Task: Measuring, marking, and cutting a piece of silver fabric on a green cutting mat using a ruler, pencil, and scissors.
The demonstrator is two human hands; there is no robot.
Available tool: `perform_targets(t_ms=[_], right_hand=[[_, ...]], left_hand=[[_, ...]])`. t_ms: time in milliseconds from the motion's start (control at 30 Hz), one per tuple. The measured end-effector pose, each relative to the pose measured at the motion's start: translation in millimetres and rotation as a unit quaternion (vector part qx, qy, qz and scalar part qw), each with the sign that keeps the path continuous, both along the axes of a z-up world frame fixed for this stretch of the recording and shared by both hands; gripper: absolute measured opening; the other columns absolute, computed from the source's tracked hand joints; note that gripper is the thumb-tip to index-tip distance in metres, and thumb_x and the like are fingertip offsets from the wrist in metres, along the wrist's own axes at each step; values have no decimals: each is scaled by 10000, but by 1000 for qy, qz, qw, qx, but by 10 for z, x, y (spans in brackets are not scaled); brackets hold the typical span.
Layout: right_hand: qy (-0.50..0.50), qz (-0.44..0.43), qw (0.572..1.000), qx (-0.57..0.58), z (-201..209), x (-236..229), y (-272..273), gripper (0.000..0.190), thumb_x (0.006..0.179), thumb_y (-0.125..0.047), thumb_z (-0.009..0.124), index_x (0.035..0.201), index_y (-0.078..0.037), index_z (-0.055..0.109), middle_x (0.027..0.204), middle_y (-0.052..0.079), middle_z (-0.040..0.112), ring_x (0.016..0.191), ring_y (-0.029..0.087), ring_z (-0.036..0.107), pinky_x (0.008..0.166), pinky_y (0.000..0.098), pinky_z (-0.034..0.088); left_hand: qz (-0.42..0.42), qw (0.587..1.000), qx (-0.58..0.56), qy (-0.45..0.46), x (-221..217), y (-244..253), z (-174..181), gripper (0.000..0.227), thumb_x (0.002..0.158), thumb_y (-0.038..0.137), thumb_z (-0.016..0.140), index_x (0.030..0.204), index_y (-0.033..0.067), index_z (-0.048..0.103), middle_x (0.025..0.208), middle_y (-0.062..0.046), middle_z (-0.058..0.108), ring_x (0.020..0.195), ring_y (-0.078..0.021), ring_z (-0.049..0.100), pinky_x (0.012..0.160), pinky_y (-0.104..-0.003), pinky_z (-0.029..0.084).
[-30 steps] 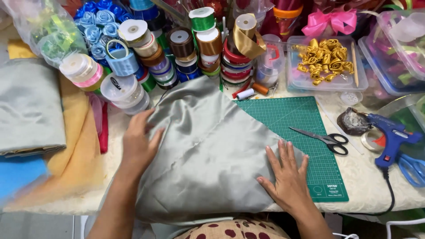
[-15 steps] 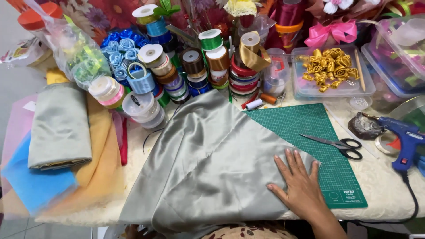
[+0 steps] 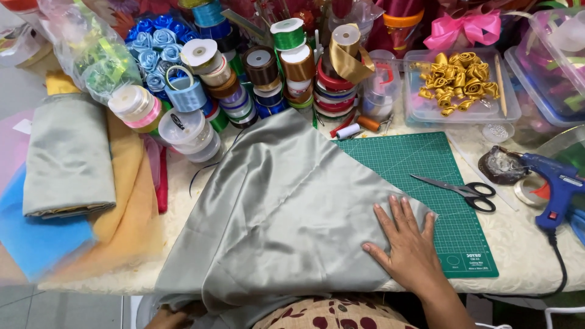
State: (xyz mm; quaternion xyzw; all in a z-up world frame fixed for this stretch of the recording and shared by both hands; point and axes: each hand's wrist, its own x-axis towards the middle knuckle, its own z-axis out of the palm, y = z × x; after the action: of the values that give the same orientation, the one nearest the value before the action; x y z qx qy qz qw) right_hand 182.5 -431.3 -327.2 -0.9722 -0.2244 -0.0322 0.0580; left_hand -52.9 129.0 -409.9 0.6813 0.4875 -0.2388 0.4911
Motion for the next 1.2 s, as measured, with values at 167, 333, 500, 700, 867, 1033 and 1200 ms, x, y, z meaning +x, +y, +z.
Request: perform_targets(t_ms=[167, 333, 500, 700, 867, 1033, 1200], right_hand=[[-24, 5, 1000, -3, -77, 17, -9, 900, 926, -780, 389, 1643, -287, 161, 1735, 68, 21, 1587, 264, -31, 1144, 657, -25], [-7, -42, 999, -9, -14, 16, 226, 860, 957, -766, 330, 1640, -280, 135, 1712, 127, -12, 1567, 327, -87, 1117, 691, -57], [102, -87, 991, -12, 152, 0, 331, 849, 936, -745, 347, 1626, -301, 128, 1720, 109, -55, 1571, 327, -118, 1128, 741, -28], [22, -76, 997, 10, -45, -66, 102, 860, 922, -762, 376, 1629, -308, 194, 1730, 94, 51, 1586, 336, -21, 1111, 742, 39], [33, -78, 996, -1, 28, -100, 106, 862, 921, -755, 384, 1628, -305, 184, 1731, 97, 33, 1586, 328, -28, 1112, 732, 47], [18, -68, 997, 9, -57, -141, 70, 879, 924, -755, 374, 1640, -292, 161, 1733, 103, 28, 1589, 334, -43, 1108, 734, 50], [-224, -70, 955, -182, -281, -149, 37, 998, 902, -941, 214, 1680, -326, 105, 1771, 91, 31, 1646, 329, -30, 1204, 640, -27]], left_hand=[[156, 948, 124, -247, -542, 1153, -74, 249, 859, -67, 754, 1074, -192, 754, 877, -323, 716, 803, -408, 630, 734, -480, 511], [179, 749, 331, -545, 588, 242, 1876, 245, 1034, 28, 702, 1269, 26, 635, 1264, -95, 691, 1139, -163, 687, 1060, -334, 665], [-200, 528, 728, -389, 1176, 497, 2530, 277, 1292, -26, 641, 1531, -89, 765, 1421, -340, 751, 1254, -443, 685, 1058, -451, 483], [-225, 775, 586, 72, 1758, 398, 2730, 516, 899, 430, 648, 1211, 34, 757, 1208, -295, 785, 1145, -490, 713, 907, -530, 570], [-199, 683, 652, -262, 1962, -1069, 2539, 568, 930, 303, 766, 1413, 30, 644, 1248, -212, 705, 1139, -385, 648, 950, -492, 500], [-417, 776, 295, -370, 2586, -2185, 1908, 646, 990, 496, 538, 1504, 110, 474, 1557, -182, 449, 1449, -346, 378, 1204, -487, 266], [-529, 776, 329, -93, 2922, -2506, 1728, 881, 951, 720, 336, 1660, 293, 35, 1740, -116, -84, 1586, -405, -83, 1161, -758, 90]])
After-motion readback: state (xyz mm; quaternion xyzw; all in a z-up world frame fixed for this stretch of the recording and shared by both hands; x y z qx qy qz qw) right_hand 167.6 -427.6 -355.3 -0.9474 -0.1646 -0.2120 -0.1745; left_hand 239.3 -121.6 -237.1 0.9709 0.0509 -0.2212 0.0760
